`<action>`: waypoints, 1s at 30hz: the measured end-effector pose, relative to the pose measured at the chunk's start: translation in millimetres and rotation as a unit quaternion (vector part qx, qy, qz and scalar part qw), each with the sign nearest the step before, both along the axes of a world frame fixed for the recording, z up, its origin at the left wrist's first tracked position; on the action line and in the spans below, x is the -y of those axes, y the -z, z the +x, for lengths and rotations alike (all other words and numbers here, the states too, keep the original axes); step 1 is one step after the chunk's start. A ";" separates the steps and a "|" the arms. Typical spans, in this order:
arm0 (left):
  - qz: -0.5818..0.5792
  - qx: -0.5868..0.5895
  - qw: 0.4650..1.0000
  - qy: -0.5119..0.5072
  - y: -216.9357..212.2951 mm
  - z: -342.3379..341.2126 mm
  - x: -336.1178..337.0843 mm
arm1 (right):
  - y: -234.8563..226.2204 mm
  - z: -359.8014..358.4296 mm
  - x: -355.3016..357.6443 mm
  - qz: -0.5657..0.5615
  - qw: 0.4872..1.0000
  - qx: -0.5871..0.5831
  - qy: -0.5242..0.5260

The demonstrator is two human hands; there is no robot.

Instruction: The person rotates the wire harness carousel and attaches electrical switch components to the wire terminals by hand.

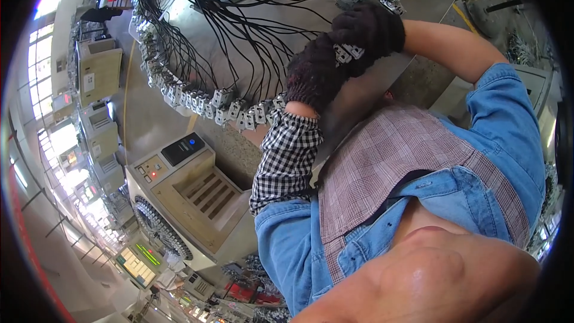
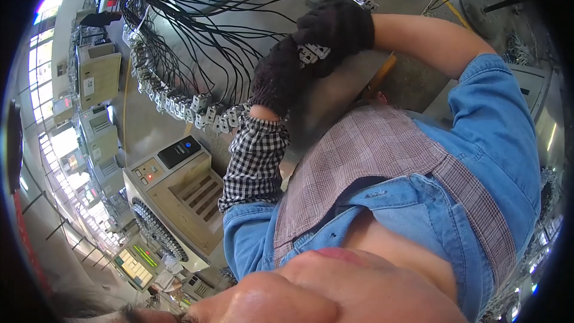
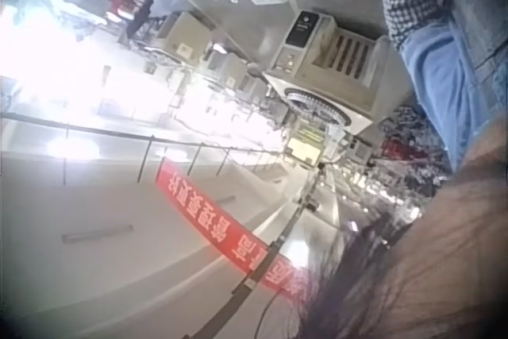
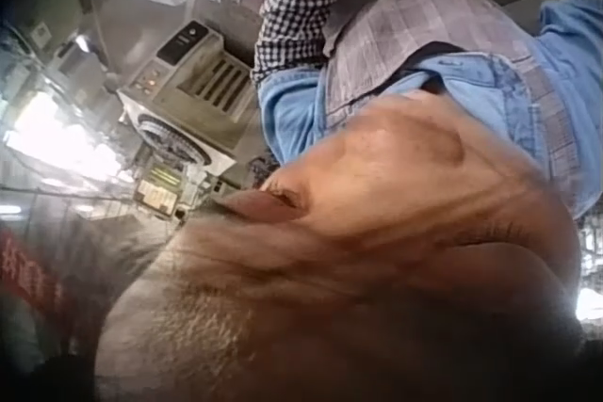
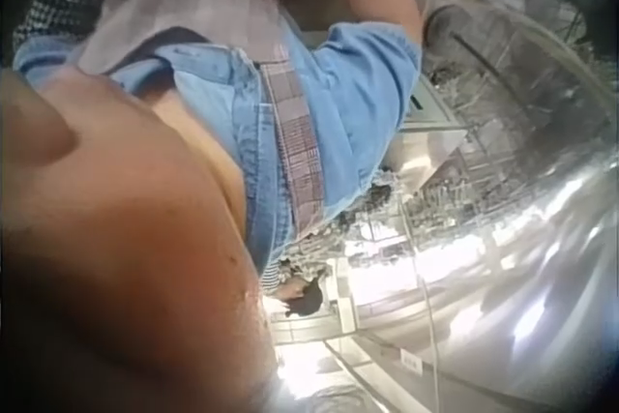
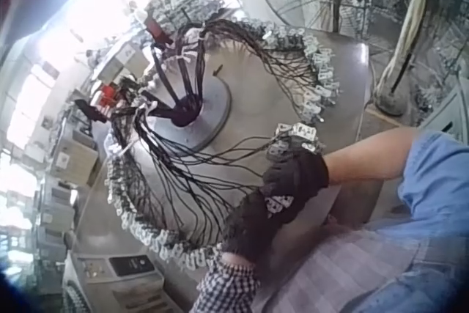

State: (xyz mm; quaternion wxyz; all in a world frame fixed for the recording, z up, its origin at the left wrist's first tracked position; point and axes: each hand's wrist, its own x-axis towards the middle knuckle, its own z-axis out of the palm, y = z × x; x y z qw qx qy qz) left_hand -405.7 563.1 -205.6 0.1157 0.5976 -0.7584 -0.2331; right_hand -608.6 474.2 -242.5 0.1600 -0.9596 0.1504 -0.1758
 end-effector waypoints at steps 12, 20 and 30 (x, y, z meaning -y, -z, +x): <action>0.019 0.047 0.998 0.036 8.9 7.4 5.1 | -32.6 22.4 3.3 0.036 0.985 -0.168 0.001; 0.021 0.068 0.996 0.045 -12.6 -2.2 -5.3 | -26.8 -22.5 -18.0 -0.197 0.974 0.061 0.093; 0.034 0.140 0.990 -0.006 -33.8 -21.5 -3.5 | -18.0 -43.4 -27.0 -0.068 0.980 0.048 0.178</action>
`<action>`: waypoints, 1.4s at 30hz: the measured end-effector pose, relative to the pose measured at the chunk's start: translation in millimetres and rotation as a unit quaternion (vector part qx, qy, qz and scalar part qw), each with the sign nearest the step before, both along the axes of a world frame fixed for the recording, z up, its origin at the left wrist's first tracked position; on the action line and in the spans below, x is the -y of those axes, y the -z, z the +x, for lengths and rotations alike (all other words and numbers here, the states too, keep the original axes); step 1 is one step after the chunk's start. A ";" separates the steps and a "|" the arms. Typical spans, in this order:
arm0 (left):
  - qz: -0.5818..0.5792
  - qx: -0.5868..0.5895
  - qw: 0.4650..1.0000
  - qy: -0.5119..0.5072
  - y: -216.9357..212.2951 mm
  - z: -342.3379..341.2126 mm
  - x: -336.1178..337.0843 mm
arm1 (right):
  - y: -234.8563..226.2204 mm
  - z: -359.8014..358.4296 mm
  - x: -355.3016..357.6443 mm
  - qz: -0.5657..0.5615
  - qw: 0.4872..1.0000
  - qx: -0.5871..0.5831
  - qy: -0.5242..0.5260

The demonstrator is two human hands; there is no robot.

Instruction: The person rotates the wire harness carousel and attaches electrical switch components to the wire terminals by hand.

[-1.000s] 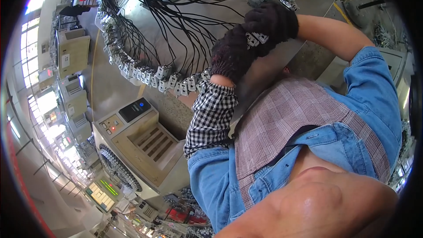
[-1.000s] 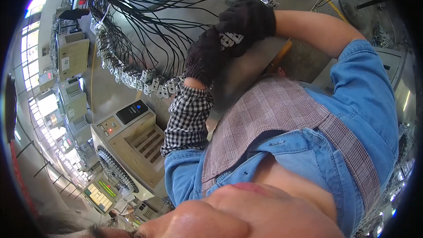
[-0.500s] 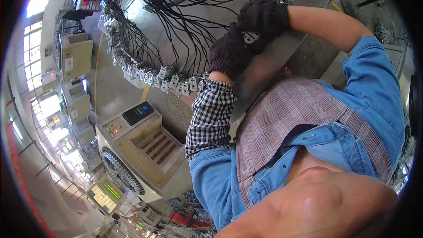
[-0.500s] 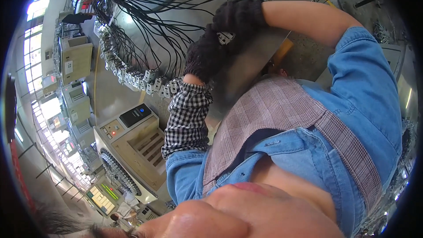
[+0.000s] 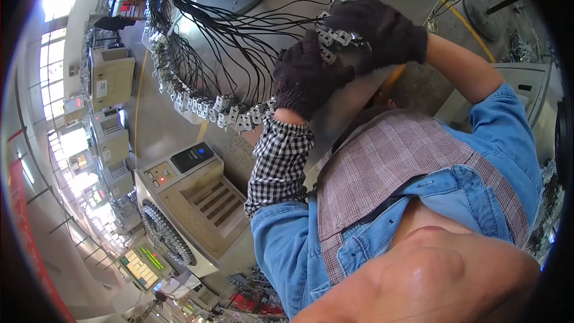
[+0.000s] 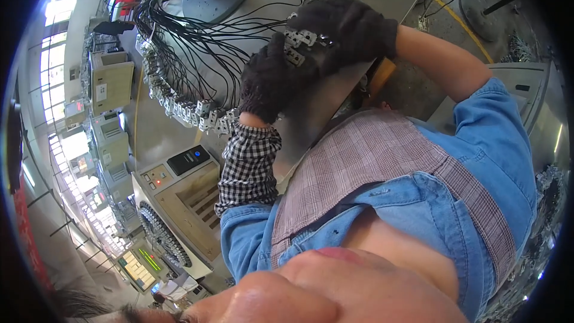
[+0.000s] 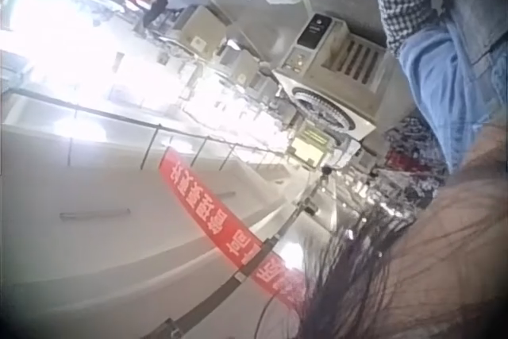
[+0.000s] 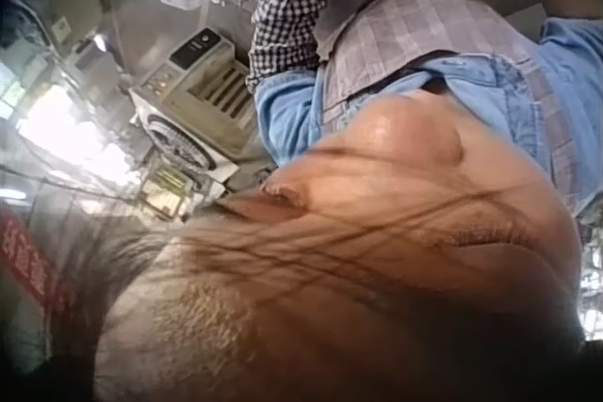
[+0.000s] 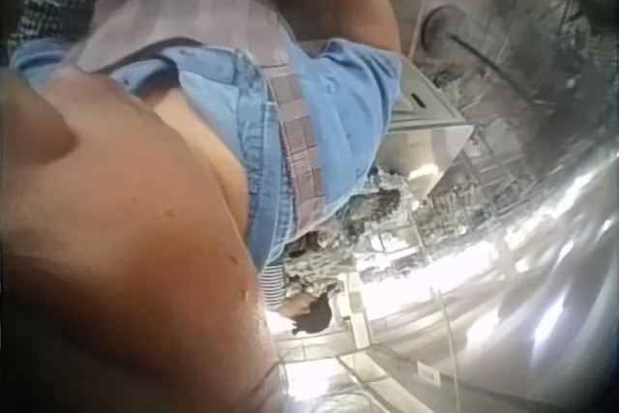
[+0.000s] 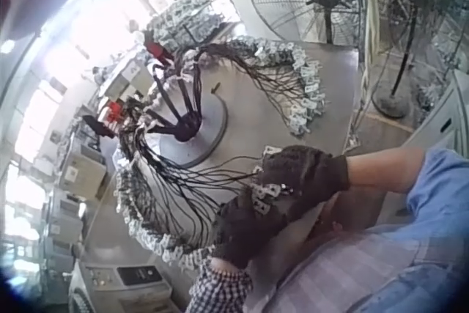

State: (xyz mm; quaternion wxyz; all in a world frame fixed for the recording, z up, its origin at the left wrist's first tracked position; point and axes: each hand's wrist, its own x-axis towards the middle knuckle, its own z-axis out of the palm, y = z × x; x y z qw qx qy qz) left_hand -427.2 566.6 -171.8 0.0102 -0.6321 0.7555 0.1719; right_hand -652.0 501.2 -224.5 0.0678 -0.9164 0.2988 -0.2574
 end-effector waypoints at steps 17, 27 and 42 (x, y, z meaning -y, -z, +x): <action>-0.095 -0.098 0.990 -0.027 33.4 -18.6 8.8 | 22.0 -17.8 59.1 -0.076 0.992 0.058 0.086; -0.111 -0.132 0.985 -0.015 25.9 -32.7 8.4 | 10.5 -14.7 79.9 0.050 0.990 -0.094 0.089; -0.125 0.021 0.992 0.016 35.2 -41.6 22.6 | 22.2 -22.0 -10.7 0.097 0.983 0.107 0.114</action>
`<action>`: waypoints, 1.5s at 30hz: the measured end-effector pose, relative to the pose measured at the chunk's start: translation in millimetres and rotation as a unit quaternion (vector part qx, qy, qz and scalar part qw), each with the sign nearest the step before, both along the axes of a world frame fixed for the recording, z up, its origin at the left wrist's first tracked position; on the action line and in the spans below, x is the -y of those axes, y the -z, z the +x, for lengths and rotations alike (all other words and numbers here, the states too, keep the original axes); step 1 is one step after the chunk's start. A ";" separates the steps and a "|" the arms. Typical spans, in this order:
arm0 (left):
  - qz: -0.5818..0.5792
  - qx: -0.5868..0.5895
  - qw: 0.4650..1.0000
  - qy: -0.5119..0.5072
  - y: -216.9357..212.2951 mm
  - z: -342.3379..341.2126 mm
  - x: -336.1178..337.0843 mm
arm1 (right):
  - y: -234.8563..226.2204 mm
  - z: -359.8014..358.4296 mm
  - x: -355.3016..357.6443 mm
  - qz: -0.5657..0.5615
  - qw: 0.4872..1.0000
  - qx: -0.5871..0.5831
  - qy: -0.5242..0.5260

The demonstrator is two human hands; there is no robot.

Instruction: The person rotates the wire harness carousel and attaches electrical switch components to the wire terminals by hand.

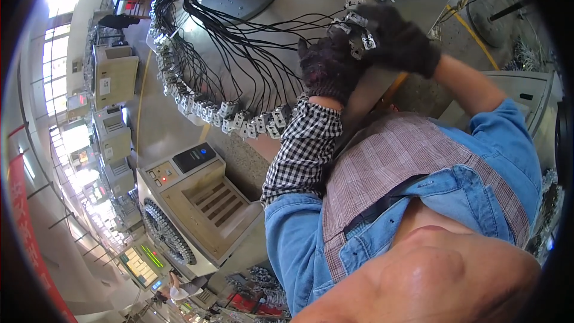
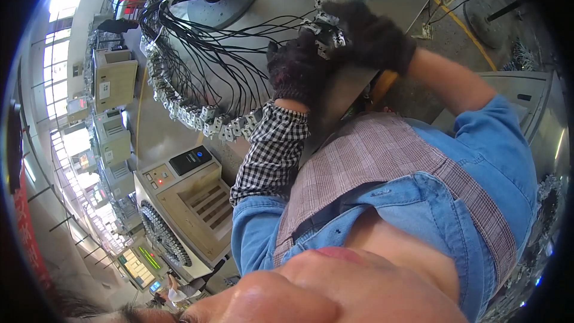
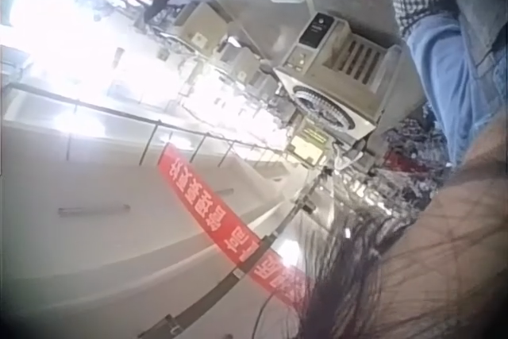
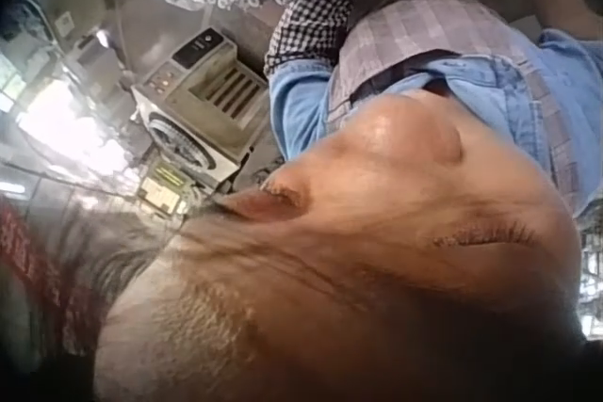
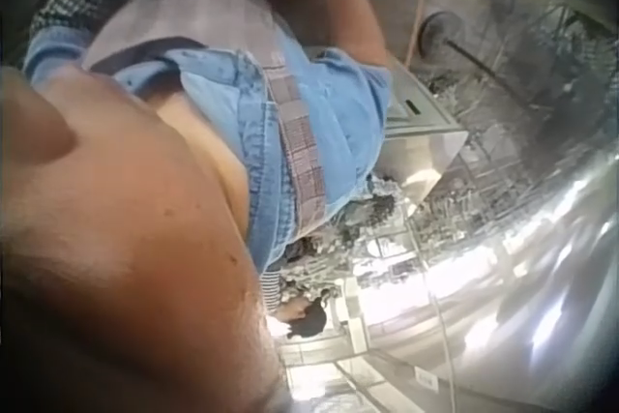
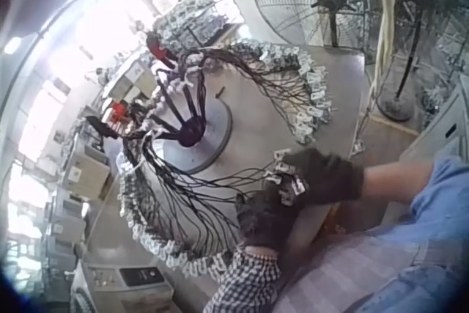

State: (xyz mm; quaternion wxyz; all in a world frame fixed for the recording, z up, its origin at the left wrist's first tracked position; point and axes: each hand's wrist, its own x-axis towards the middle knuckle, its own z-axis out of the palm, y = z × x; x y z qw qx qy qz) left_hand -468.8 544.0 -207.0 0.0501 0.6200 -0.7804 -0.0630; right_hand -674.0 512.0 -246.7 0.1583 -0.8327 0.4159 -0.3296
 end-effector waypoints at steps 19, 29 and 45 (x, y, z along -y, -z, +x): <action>0.061 -0.137 0.987 -0.057 -18.6 7.3 -2.2 | -37.2 5.2 87.4 -0.033 0.981 -0.188 -0.024; 0.083 -0.059 0.992 -0.073 -20.0 3.9 -8.1 | -9.2 8.3 99.1 0.040 0.951 -0.277 -0.132; -0.054 -0.052 0.997 -0.036 0.4 -8.1 -25.7 | -21.9 16.8 55.7 -0.152 0.921 -0.286 -0.218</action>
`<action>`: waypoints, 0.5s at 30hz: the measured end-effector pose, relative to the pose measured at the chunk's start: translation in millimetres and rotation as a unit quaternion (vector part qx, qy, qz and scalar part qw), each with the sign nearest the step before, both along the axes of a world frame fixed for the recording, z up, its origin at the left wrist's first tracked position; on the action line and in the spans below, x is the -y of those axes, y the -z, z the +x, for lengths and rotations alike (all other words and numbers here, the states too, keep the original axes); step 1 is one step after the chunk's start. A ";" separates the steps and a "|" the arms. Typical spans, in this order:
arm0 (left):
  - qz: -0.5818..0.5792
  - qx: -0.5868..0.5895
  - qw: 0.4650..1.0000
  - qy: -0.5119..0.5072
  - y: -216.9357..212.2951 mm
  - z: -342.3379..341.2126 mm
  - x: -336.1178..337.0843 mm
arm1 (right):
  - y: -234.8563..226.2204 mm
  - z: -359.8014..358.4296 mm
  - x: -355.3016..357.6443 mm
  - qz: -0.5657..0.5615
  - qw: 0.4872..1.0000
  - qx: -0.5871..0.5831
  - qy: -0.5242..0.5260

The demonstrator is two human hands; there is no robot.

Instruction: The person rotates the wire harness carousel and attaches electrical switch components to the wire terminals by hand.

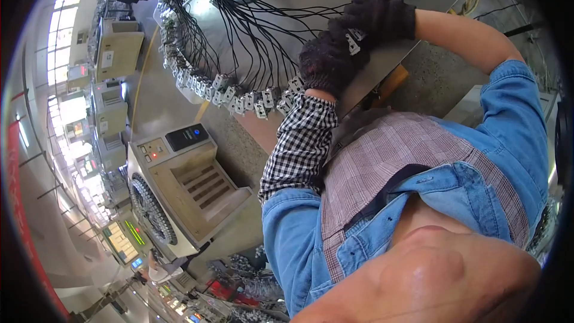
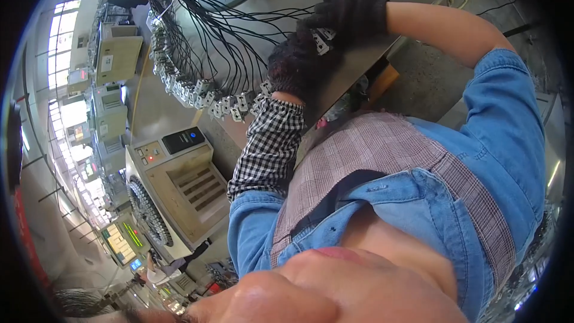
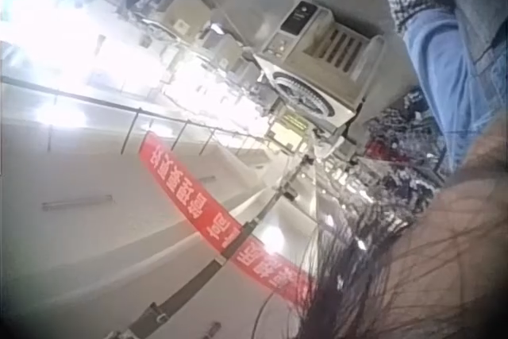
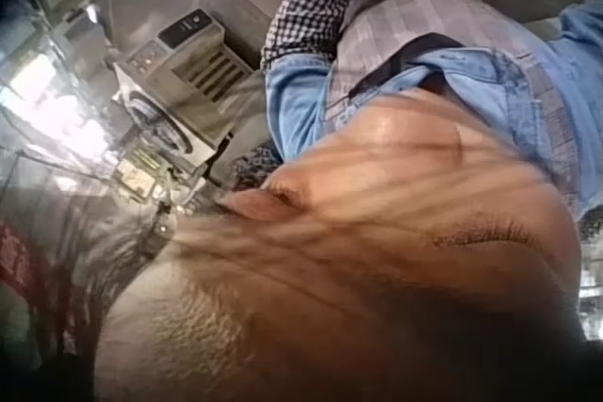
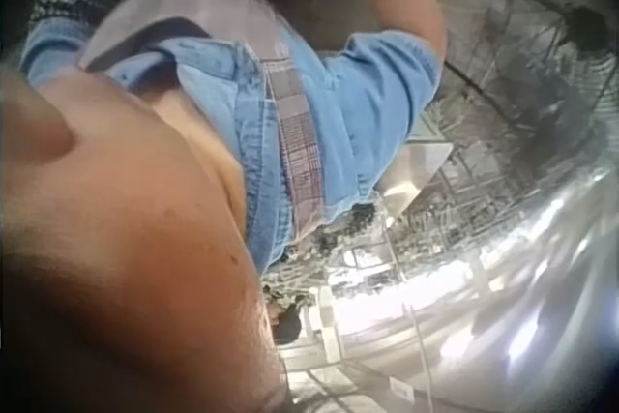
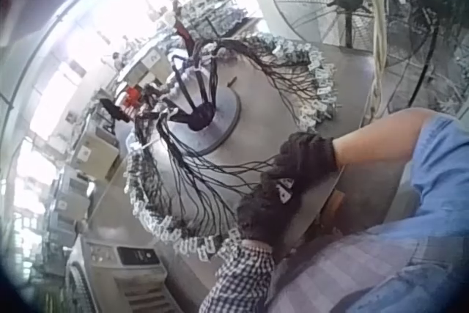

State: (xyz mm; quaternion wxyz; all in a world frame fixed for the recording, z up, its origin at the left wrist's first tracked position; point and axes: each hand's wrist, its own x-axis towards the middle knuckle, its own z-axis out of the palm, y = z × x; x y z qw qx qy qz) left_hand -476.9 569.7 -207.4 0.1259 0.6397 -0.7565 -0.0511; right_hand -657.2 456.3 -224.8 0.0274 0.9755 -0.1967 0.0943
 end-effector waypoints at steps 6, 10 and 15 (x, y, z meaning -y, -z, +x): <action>0.104 -0.033 0.994 -0.018 -5.7 9.7 12.4 | -13.3 10.6 15.0 0.064 0.997 -0.047 -0.025; 0.149 0.016 0.988 -0.028 18.6 17.1 24.6 | -37.9 16.1 24.2 0.289 0.953 -0.085 -0.034; 0.125 0.033 0.991 -0.033 -6.3 4.0 11.1 | -15.3 7.1 11.7 0.060 0.997 -0.004 -0.040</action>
